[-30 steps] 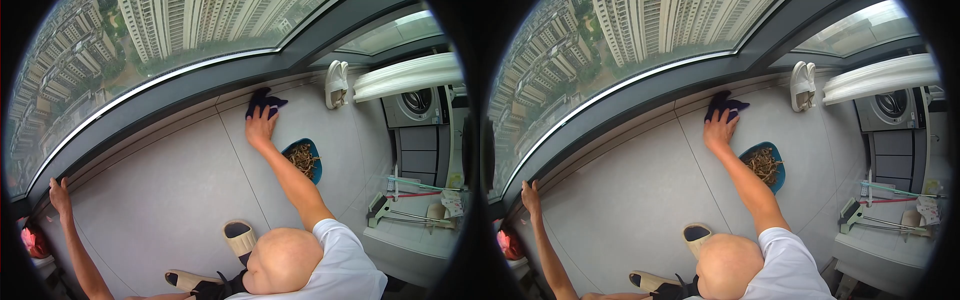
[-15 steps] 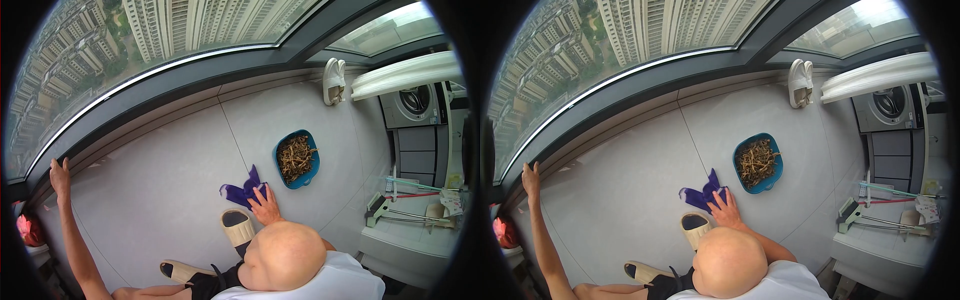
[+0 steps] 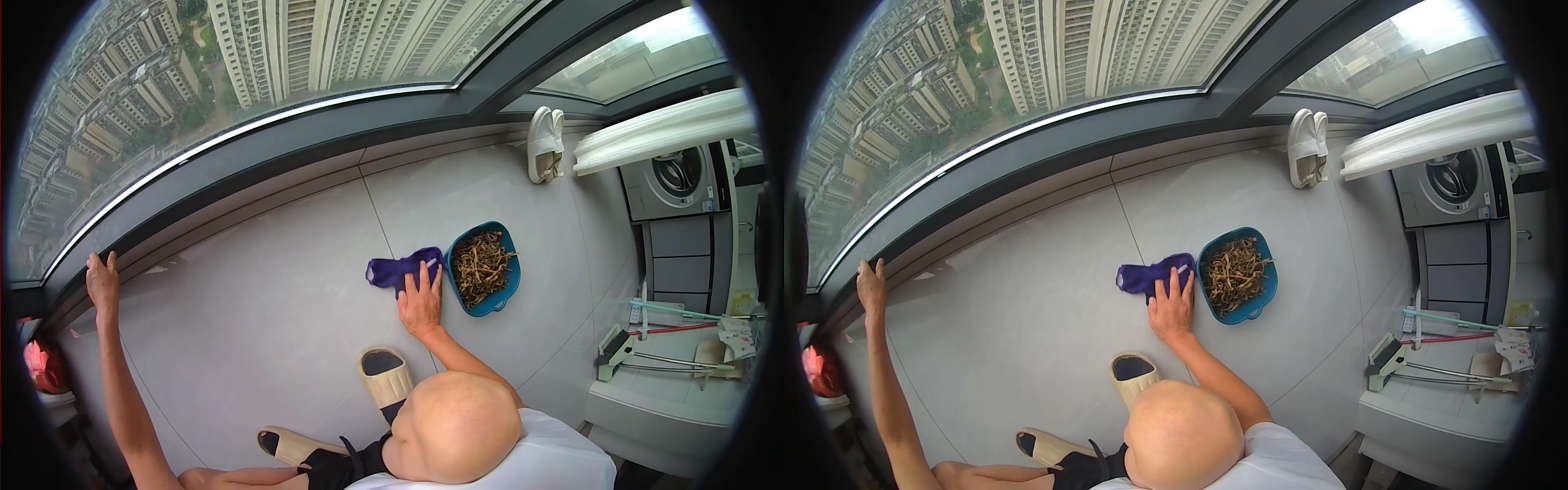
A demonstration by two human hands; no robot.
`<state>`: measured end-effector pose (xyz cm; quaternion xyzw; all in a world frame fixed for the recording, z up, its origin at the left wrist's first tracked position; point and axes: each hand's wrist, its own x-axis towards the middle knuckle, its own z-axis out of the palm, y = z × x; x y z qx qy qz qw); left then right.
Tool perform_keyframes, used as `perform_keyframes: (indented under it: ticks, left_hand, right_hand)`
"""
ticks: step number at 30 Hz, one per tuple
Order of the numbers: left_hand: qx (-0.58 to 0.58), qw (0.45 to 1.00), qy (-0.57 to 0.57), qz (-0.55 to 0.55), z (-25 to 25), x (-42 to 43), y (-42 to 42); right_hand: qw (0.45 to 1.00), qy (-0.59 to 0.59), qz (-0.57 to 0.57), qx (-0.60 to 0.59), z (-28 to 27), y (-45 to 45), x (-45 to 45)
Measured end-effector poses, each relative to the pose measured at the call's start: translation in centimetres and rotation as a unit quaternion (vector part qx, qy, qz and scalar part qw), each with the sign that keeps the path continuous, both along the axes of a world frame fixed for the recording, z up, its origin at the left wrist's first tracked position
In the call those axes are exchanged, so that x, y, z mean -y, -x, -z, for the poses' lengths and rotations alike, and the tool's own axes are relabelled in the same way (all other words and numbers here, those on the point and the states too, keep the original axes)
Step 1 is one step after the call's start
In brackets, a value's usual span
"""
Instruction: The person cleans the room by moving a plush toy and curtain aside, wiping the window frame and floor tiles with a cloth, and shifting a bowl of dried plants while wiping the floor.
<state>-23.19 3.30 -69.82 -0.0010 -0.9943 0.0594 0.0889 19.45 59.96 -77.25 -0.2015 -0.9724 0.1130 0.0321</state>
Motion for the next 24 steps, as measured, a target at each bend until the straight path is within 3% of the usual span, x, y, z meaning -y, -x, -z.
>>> perform_keyframes:
  ticks: [7, 11, 14, 17, 20, 24]
  left_hand:
    - [0.016, 1.000, -0.002, 0.000, -1.6, -1.9, -0.9]
    - [0.009, 1.000, 0.000, 0.008, -1.7, -2.3, -1.3]
    - [-0.002, 1.000, 0.006, 0.006, -1.7, -2.6, -1.4]
    - [0.005, 1.000, 0.007, 0.005, -2.2, -3.0, -1.7]
    - [-0.001, 1.000, 0.008, 0.007, -1.6, -2.7, -1.6]
    - [-0.001, 1.000, 0.001, 0.007, -1.9, -2.7, -1.6]
  right_hand:
    - [0.998, -0.048, 0.012, -0.037, 1.5, 13.7, -7.4]
    - [0.996, -0.057, -0.006, -0.064, 1.9, 18.3, -5.4]
    - [0.980, 0.035, -0.157, -0.114, 0.8, 17.2, -0.8]
    - [0.943, 0.143, -0.288, -0.088, 0.9, 14.5, 3.3]
    - [0.920, 0.191, -0.334, -0.079, 0.5, 12.3, 4.7]
    - [0.880, 0.336, -0.336, -0.008, 0.4, 11.0, 3.2]
